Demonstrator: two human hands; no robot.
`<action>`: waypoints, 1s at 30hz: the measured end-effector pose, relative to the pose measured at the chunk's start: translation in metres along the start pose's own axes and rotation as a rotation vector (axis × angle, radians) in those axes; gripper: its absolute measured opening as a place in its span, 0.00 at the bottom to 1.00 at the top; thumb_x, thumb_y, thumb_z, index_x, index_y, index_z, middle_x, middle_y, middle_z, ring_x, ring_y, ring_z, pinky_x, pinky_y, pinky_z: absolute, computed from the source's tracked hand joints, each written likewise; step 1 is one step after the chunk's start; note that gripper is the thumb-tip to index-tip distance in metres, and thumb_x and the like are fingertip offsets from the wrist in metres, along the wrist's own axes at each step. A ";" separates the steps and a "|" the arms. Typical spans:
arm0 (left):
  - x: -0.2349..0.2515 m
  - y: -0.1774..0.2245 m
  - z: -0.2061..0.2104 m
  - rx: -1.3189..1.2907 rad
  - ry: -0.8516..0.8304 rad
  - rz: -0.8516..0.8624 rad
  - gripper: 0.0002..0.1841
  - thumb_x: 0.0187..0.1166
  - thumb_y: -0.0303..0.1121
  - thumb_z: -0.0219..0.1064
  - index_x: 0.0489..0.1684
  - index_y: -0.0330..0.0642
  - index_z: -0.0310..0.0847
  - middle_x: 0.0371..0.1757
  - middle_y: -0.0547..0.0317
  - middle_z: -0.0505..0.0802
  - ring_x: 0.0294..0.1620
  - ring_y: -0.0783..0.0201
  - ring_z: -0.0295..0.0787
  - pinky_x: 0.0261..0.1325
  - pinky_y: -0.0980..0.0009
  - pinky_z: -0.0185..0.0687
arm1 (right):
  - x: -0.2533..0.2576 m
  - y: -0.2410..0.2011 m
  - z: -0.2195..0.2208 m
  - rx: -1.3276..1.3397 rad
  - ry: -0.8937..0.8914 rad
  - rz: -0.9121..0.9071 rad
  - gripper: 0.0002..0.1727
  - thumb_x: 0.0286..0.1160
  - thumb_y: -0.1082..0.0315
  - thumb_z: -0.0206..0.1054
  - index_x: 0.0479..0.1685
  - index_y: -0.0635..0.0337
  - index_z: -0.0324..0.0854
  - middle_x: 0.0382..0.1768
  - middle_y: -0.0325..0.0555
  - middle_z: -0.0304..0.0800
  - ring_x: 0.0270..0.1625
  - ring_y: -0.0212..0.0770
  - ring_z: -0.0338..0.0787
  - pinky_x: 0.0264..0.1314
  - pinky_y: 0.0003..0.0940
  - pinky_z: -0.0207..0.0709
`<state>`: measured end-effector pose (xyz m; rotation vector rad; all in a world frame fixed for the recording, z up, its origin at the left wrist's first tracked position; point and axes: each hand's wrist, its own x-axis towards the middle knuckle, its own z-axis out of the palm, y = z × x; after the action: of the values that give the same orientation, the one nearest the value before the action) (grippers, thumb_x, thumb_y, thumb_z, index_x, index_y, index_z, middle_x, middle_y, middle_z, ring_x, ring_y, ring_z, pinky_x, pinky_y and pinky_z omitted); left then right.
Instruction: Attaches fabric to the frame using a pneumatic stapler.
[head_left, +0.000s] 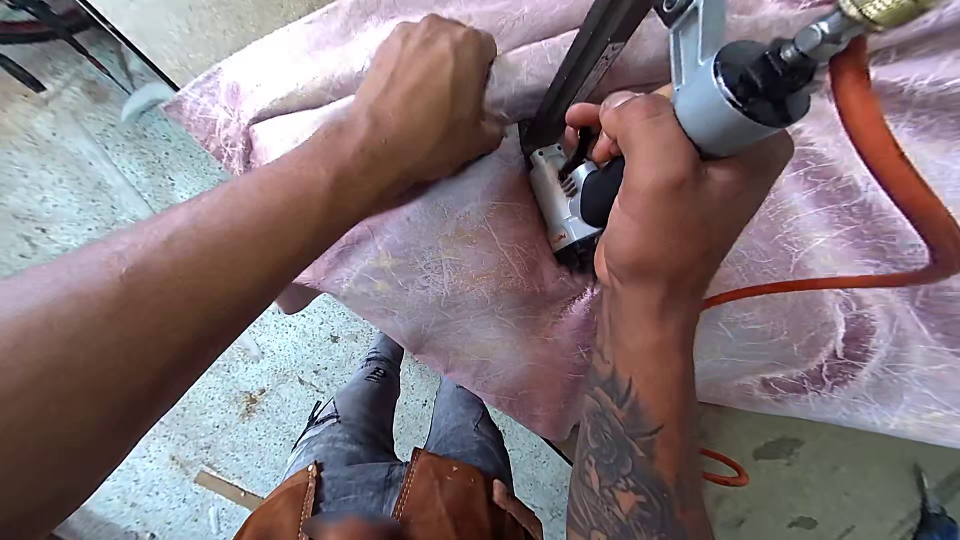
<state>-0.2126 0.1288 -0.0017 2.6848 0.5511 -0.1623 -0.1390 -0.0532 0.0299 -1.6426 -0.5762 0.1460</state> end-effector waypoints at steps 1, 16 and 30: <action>-0.004 -0.001 -0.007 0.004 0.000 -0.004 0.28 0.63 0.61 0.70 0.52 0.49 0.82 0.44 0.50 0.92 0.51 0.44 0.91 0.46 0.37 0.81 | 0.000 -0.006 0.003 -0.006 0.008 0.009 0.04 0.71 0.74 0.70 0.32 0.61 0.80 0.26 0.48 0.91 0.35 0.52 0.97 0.45 0.54 0.95; -0.027 -0.019 0.009 -0.009 0.070 -0.006 0.26 0.71 0.58 0.68 0.56 0.48 0.83 0.47 0.53 0.90 0.50 0.49 0.90 0.47 0.46 0.83 | -0.038 -0.004 0.022 -0.044 0.004 0.081 0.02 0.75 0.73 0.67 0.40 0.61 0.80 0.32 0.46 0.92 0.37 0.47 0.96 0.46 0.48 0.94; -0.022 -0.019 0.009 0.005 0.021 -0.022 0.27 0.67 0.61 0.68 0.53 0.50 0.84 0.46 0.53 0.92 0.51 0.49 0.91 0.48 0.42 0.80 | -0.046 0.009 0.020 0.015 0.032 0.009 0.01 0.74 0.75 0.65 0.37 0.62 0.78 0.30 0.48 0.90 0.37 0.51 0.95 0.45 0.51 0.92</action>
<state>-0.2403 0.1334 -0.0121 2.6890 0.5880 -0.1421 -0.1843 -0.0562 0.0074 -1.6304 -0.5418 0.1301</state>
